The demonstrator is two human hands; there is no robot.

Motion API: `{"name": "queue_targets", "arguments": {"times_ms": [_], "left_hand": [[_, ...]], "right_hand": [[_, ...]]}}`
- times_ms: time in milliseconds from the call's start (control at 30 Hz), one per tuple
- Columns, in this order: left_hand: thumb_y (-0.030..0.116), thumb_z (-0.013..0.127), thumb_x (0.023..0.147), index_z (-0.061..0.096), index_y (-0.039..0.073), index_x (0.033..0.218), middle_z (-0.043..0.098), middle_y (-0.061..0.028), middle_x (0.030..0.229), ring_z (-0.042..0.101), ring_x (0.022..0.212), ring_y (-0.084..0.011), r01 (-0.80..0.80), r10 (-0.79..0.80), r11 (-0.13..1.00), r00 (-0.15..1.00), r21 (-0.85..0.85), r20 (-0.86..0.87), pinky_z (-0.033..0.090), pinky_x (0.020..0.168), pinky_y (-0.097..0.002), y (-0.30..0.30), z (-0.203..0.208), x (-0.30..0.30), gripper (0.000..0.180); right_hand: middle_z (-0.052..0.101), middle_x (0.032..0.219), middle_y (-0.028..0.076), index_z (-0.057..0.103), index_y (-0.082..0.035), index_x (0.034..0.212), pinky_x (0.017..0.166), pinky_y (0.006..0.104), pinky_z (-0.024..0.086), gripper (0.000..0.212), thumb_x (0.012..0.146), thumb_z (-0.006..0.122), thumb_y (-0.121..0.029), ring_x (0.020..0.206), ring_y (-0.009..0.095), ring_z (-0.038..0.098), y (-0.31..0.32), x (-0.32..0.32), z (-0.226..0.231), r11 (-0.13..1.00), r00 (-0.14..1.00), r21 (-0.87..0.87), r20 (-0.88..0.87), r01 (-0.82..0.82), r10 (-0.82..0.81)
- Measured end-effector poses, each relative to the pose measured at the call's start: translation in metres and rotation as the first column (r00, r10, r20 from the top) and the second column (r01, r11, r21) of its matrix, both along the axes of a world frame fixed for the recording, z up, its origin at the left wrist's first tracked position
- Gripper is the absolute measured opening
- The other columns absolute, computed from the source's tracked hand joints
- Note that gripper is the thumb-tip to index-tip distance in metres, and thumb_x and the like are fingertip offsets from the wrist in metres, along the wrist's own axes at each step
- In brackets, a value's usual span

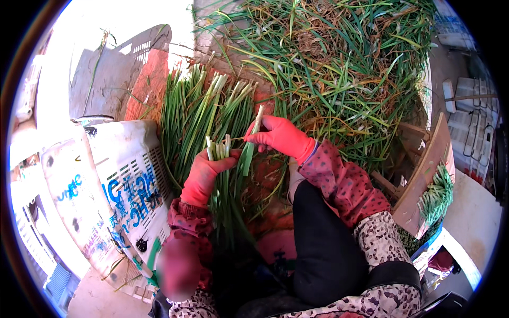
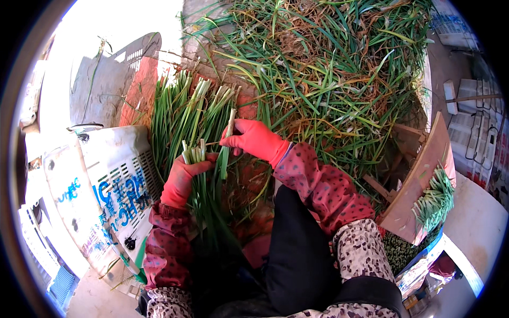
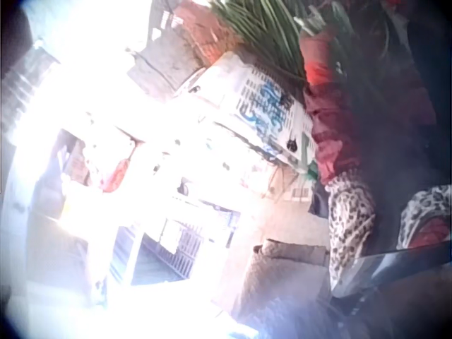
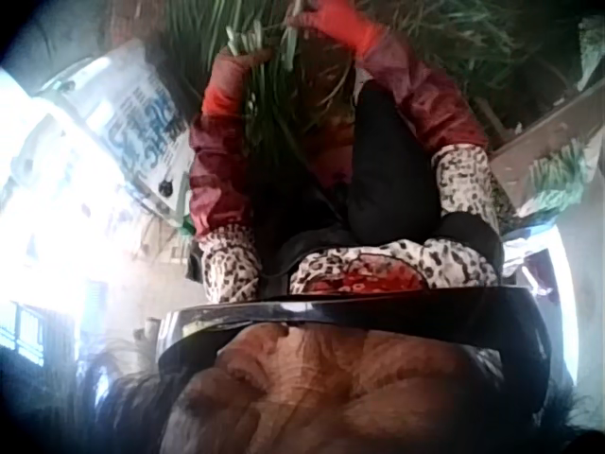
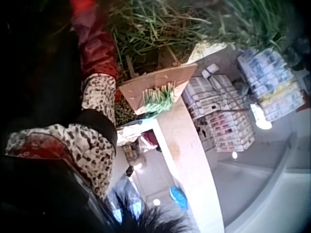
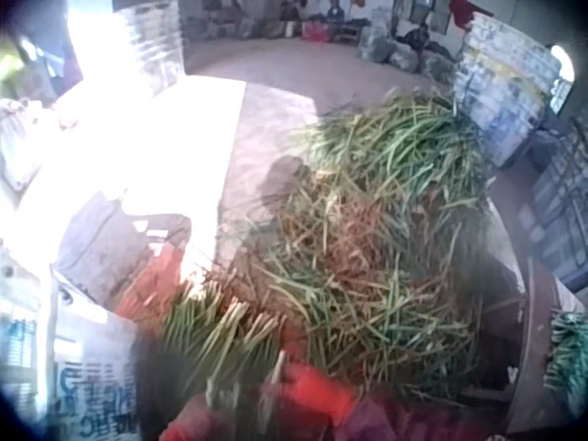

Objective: The person sorts bundles of chives by hand, stripping off loose or yellowed leaves and aligning the stems one bundle at a time.

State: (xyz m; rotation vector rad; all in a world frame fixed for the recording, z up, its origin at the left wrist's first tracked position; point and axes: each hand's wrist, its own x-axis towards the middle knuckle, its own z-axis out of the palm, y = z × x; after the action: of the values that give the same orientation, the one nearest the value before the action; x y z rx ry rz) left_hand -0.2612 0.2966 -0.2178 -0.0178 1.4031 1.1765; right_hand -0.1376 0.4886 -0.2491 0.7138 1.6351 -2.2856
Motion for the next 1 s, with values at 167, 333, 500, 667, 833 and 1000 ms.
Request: {"name": "queue_targets", "arguments": {"times_ms": [167,333,500,667,833,1000], "left_hand": [[0.0,0.065,0.077,0.061,-0.002,0.106,0.066,-0.0065,0.099,0.062,0.089,-0.0155,0.005,0.009,0.993,0.993,0.12,-0.115,0.048,0.082,-0.0271,0.041,0.004,0.011,0.03],[-0.001,0.065,0.076,0.061,0.0,0.109,0.066,-0.0066,0.096,0.063,0.083,-0.016,0.056,-0.066,0.991,0.995,0.126,0.076,0.048,0.08,-0.0284,0.046,0.002,0.01,0.033],[-0.002,0.063,0.076,0.061,-0.001,0.11,0.067,-0.0067,0.092,0.063,0.079,-0.0155,0.075,-0.078,0.996,0.993,0.037,0.091,0.05,0.073,-0.0278,0.038,0.012,0.006,0.035],[0.0,0.062,0.076,0.062,-0.001,0.108,0.067,-0.0073,0.09,0.063,0.075,-0.0157,-0.049,0.043,0.999,0.975,0.021,0.217,0.051,0.07,-0.0279,0.031,0.02,0.003,0.032],[0.001,0.061,0.078,0.061,-0.001,0.108,0.066,-0.0074,0.09,0.064,0.077,-0.0169,-0.022,0.006,0.997,0.979,0.076,0.203,0.052,0.072,-0.0293,0.038,0.001,0.01,0.03],[-0.001,0.062,0.078,0.06,0.0,0.109,0.066,-0.0074,0.092,0.065,0.077,-0.0184,-0.061,0.047,0.991,0.992,0.122,0.118,0.052,0.068,-0.0302,0.036,-0.005,0.007,0.03]], "right_hand": [[0.066,0.07,0.004,0.065,-0.003,0.09,0.05,0.0263,0.048,0.025,0.086,0.067,-0.028,0.053,0.01,0.06,0.002,-0.001,0.014,0.914,0.993,0.39,0.042,-0.114,0.106],[0.065,0.067,0.004,0.064,-0.002,0.082,0.05,0.0259,0.046,0.025,0.088,0.065,-0.027,0.053,0.009,0.059,0.011,0.004,0.03,0.897,0.98,0.394,0.087,-0.199,0.179],[0.066,0.07,0.003,0.062,-0.003,0.081,0.049,0.0228,0.043,0.024,0.09,0.06,-0.025,0.052,0.007,0.055,0.054,0.025,0.036,0.934,0.985,0.349,0.12,0.076,-0.125],[0.064,0.112,0.008,0.054,-0.009,0.124,0.076,0.0299,0.051,0.036,0.092,0.055,-0.026,0.092,0.022,0.064,0.138,0.082,0.02,0.138,0.99,0.985,0.117,-0.105,-0.078],[0.059,0.122,0.012,0.046,-0.01,0.133,0.085,0.0344,0.049,0.043,0.093,0.053,-0.027,0.103,0.029,0.061,0.047,0.011,0.042,0.5,0.965,0.853,-0.236,0.149,0.115],[0.062,0.114,0.013,0.042,-0.007,0.135,0.086,0.0333,0.048,0.052,0.093,0.055,-0.034,0.101,0.024,0.062,-0.028,-0.003,0.01,0.892,0.969,0.425,-0.243,0.152,-0.05]]}}
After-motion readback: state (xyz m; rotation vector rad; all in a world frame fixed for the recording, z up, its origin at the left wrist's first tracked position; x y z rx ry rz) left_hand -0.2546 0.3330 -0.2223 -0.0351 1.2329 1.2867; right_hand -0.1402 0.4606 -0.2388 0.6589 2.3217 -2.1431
